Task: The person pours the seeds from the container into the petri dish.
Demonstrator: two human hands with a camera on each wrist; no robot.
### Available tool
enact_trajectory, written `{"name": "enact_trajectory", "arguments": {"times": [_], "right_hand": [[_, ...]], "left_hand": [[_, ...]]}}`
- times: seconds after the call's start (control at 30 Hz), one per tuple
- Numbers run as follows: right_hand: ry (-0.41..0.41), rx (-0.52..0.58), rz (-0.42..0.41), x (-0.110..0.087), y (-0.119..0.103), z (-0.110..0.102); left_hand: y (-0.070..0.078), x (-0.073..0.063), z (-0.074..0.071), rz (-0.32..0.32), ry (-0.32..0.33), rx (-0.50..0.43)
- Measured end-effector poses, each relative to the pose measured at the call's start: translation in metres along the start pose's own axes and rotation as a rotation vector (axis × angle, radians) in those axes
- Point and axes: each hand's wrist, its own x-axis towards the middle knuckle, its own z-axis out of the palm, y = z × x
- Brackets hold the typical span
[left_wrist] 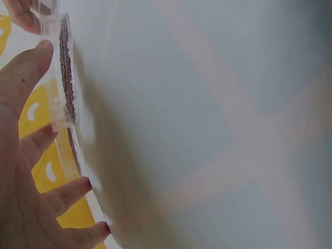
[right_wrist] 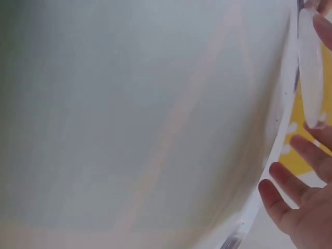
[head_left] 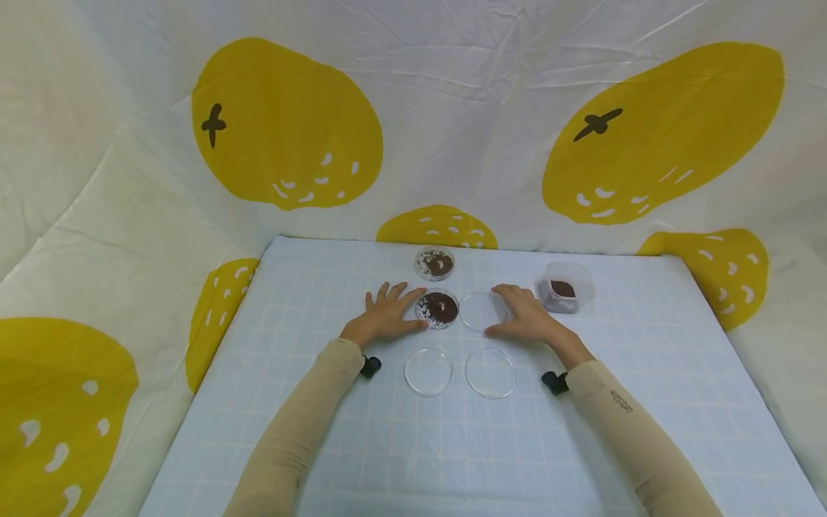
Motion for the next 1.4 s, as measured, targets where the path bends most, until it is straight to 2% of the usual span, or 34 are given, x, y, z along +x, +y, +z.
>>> {"name": "enact_trajectory", "arguments": {"times": [0.2, 0.47, 0.83, 1.2, 1.4], "right_hand": [[0.06, 0.064, -0.031, -0.002, -0.004, -0.003], [0.096, 0.123, -0.05, -0.003, -0.011, -0.003], [0.095, 0.209, -0.044, 0.0, -0.023, -0.003], [0.147, 0.327, -0.175, 0.013, -0.034, 0.006], [0.147, 0.343, -0.184, 0.018, -0.043, 0.007]], "left_hand": [[0.001, 0.0, 0.0, -0.001, 0.001, -0.002], [0.002, -0.003, -0.002, -0.001, 0.0, 0.0], [0.001, -0.004, -0.002, 0.006, 0.008, -0.004], [0.001, -0.002, -0.001, 0.002, 0.011, 0.003], [0.0, -0.001, 0.0, -0.006, 0.001, -0.001]]}}
